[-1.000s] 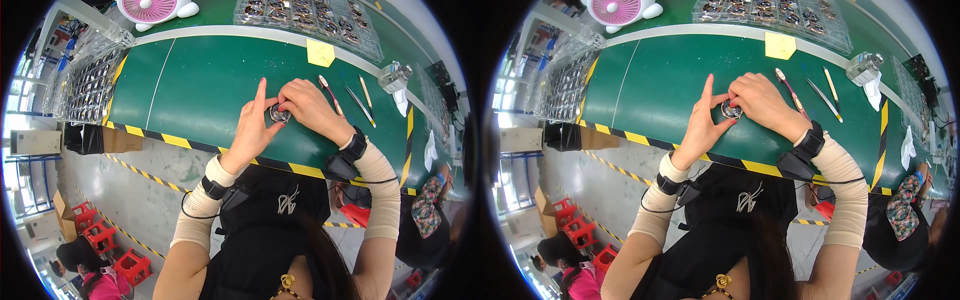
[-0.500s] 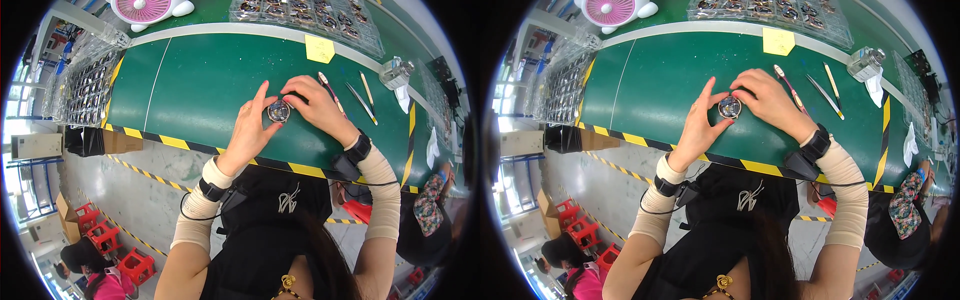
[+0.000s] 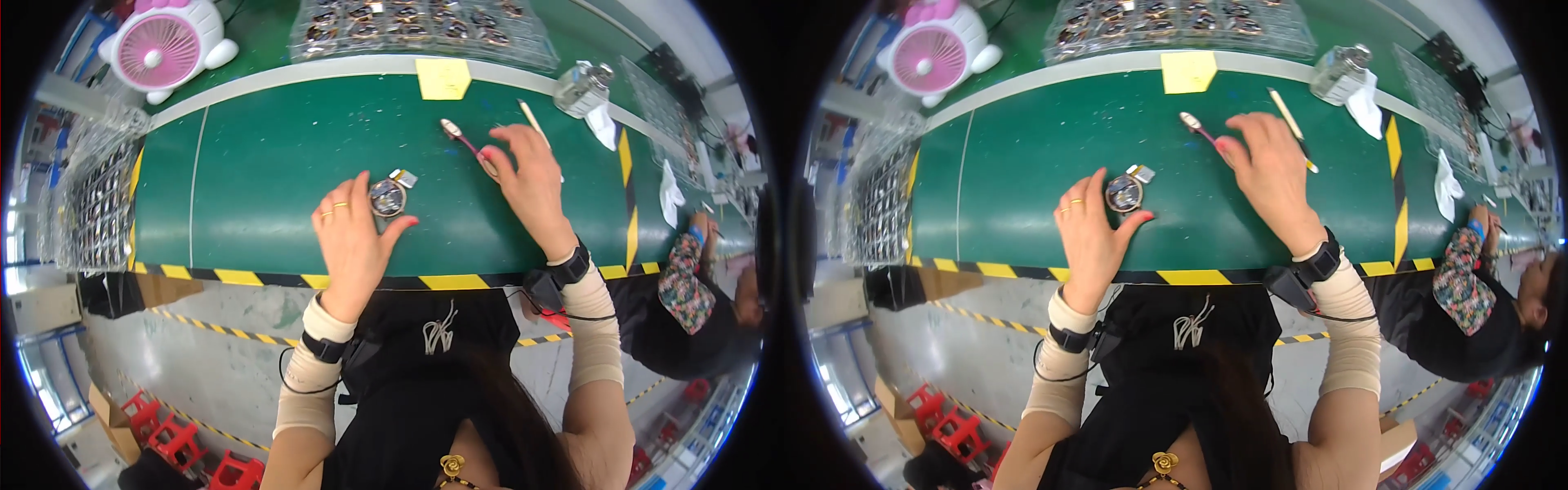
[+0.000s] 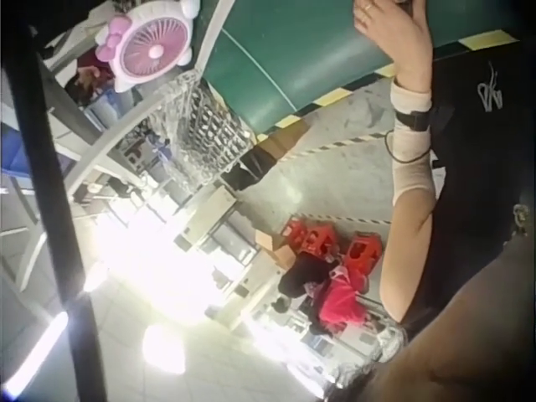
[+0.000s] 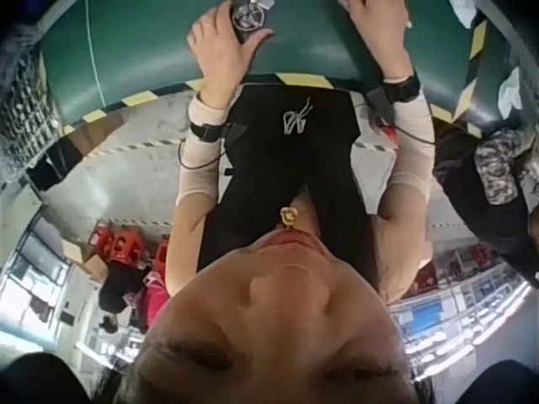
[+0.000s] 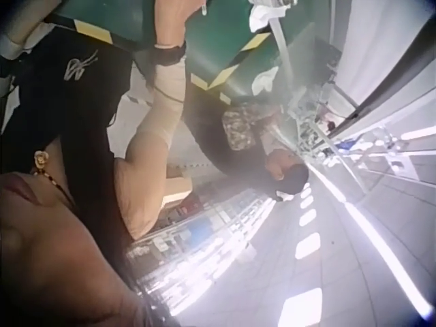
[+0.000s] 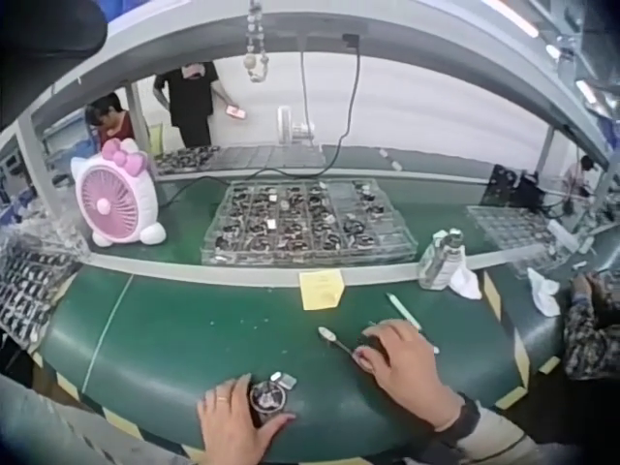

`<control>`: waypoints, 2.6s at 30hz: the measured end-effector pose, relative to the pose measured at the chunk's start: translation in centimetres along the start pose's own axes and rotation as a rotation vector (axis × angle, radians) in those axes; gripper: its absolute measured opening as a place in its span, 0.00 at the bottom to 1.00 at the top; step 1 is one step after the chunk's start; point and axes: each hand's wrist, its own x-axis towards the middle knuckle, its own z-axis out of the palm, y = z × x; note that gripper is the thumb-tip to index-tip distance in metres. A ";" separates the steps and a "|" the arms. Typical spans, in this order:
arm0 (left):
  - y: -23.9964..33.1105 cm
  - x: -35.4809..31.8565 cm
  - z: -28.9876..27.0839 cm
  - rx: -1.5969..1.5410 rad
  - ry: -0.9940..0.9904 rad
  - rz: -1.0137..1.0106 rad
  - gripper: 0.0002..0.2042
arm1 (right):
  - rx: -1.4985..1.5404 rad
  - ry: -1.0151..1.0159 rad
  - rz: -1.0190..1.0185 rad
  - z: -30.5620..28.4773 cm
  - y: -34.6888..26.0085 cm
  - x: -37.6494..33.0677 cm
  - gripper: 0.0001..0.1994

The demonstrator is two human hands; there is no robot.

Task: The person cleans a watch component with a toothbrush, applies liquid to it using a small brush, and then uses a thin tool to press and position internal parts.

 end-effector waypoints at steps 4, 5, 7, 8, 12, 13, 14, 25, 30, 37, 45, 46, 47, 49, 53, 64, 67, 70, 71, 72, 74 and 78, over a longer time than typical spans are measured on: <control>-0.1 -0.1 0.4 0.042 0.010 -0.008 0.36 | -0.109 0.052 0.064 -1.3 2.8 0.0 0.13; -0.1 -0.1 0.5 0.038 0.012 -0.004 0.36 | -0.131 0.023 0.108 -1.5 3.2 0.0 0.13; 0.1 0.0 0.6 0.044 -0.001 -0.008 0.35 | -0.081 0.005 0.036 -1.0 3.2 -0.5 0.13; 0.1 0.0 0.6 0.048 -0.009 -0.010 0.34 | -0.027 -0.017 -0.035 -0.7 2.8 -0.7 0.12; 0.2 0.1 0.7 0.043 -0.005 -0.010 0.33 | 0.041 -0.132 -0.118 0.7 0.9 -1.3 0.09; 0.3 0.3 0.8 0.031 0.002 -0.002 0.33 | 0.040 -0.176 -0.126 0.5 1.1 -1.1 0.09; 0.2 0.2 0.8 0.034 0.005 -0.003 0.33 | 0.024 -0.168 -0.125 -0.2 1.7 -0.7 0.09; 0.4 0.3 0.6 0.045 0.000 -0.003 0.31 | -0.064 0.109 0.526 -10.5 16.5 5.8 0.22; 0.3 0.2 0.6 0.056 -0.006 -0.007 0.31 | -0.098 0.062 0.550 -10.5 17.3 6.2 0.24; 0.3 0.0 0.5 0.064 0.003 0.002 0.31 | -0.197 0.017 0.500 -9.9 16.0 5.9 0.24; 0.1 0.1 0.3 0.065 -0.024 -0.032 0.31 | -0.134 0.055 0.369 -9.8 18.2 5.8 0.20; 0.1 0.1 0.3 0.048 -0.013 -0.029 0.31 | -0.103 0.031 0.356 -9.6 18.5 6.1 0.20; 0.2 0.3 0.6 0.015 -0.004 -0.014 0.31 | -0.149 -0.016 0.317 -10.2 19.3 6.0 0.21; 0.3 0.5 0.7 -0.010 0.003 -0.009 0.31 | -0.186 -0.070 0.272 -10.8 19.9 6.1 0.21; 0.2 0.5 0.9 -0.038 0.002 -0.028 0.31 | -0.225 -0.043 0.272 -11.0 18.5 6.4 0.18; 0.4 0.2 0.5 -0.123 -0.038 -0.113 0.28 | 0.106 -0.406 -0.440 1.5 -4.5 0.8 0.05; 0.2 0.3 0.3 -0.116 -0.040 -0.098 0.28 | 0.041 -0.488 -0.459 2.2 -5.1 0.9 0.09; 0.0 0.5 0.4 -0.134 -0.054 -0.093 0.28 | 0.019 -0.574 -0.514 2.5 -4.6 1.3 0.11; 0.0 0.5 0.5 -0.154 -0.068 -0.093 0.28 | 0.034 -0.549 -0.524 2.8 -4.3 1.7 0.12; -0.1 0.4 0.6 -0.173 -0.082 -0.094 0.28 | 0.049 -0.523 -0.534 3.2 -4.0 2.1 0.12; -0.1 0.4 0.6 -0.170 -0.086 -0.096 0.28 | 0.062 -0.500 -0.541 3.2 -3.8 2.2 0.12; -0.2 0.5 0.5 -0.163 -0.097 -0.097 0.28 | 0.042 -0.638 -0.528 2.5 -4.0 1.6 0.13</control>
